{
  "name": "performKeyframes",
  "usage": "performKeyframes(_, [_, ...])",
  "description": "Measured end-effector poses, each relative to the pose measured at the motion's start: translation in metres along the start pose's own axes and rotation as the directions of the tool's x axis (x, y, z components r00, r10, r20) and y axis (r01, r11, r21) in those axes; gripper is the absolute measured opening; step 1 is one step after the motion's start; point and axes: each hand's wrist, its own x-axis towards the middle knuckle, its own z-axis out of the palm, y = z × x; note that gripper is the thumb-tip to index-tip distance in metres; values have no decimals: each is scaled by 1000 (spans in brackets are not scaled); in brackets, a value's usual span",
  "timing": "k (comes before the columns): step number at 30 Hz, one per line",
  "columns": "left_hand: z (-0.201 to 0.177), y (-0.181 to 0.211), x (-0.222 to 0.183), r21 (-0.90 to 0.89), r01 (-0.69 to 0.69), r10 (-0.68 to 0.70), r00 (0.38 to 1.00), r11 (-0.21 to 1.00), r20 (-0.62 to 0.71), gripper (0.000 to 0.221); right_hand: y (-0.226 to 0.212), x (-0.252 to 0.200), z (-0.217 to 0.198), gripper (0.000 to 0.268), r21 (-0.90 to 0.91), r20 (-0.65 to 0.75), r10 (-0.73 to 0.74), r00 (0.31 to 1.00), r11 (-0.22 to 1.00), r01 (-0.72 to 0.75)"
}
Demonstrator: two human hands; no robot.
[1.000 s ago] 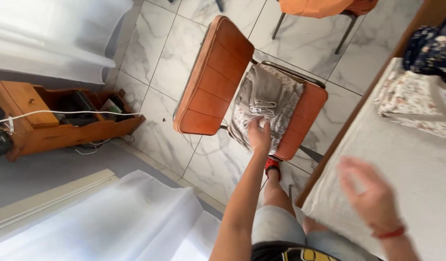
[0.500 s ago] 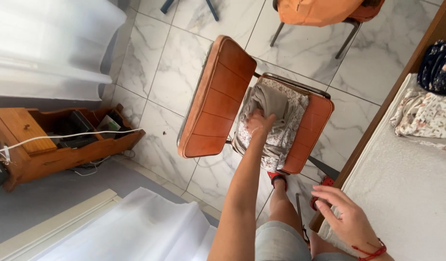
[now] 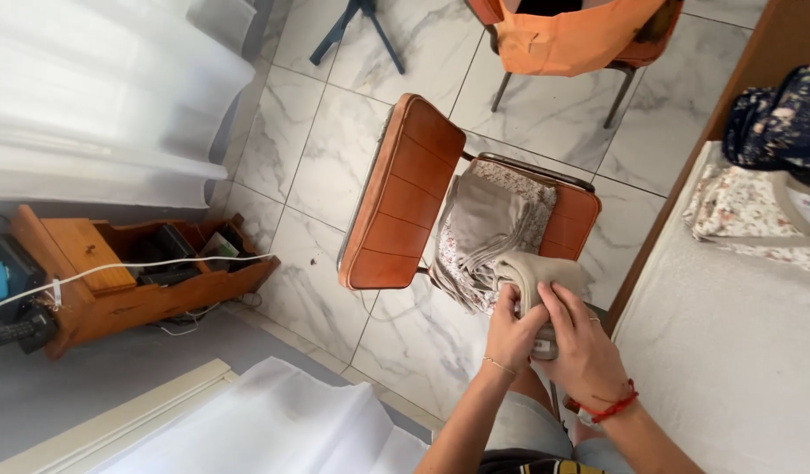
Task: Ironing and folding small baby garments on a flat surface and stacking them.
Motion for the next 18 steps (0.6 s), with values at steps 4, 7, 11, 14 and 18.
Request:
performKeyframes(4, [3,-11,-9,-98,-301,317,903,949,291,35,21,-5,-45,73,381,217,434,874,787,-486])
performKeyframes(7, [17,33,-30,-33,-441,386,744,897,546,41,93,-34,-68,55,712,95,533,841,554,-431])
performKeyframes(11, [64,7,-10,77,-598,429,653,798,624,41,182,-78,-88,30,865,224,570,791,258,-430])
performKeyframes(14, [111,-35,8,199,-734,505,612,650,608,20,223,-99,-82,37,853,354,749,560,-12,-522])
performKeyframes(18, [175,-86,22,421,-755,513,653,503,557,14,254,-123,-55,23,819,133,930,344,93,-566])
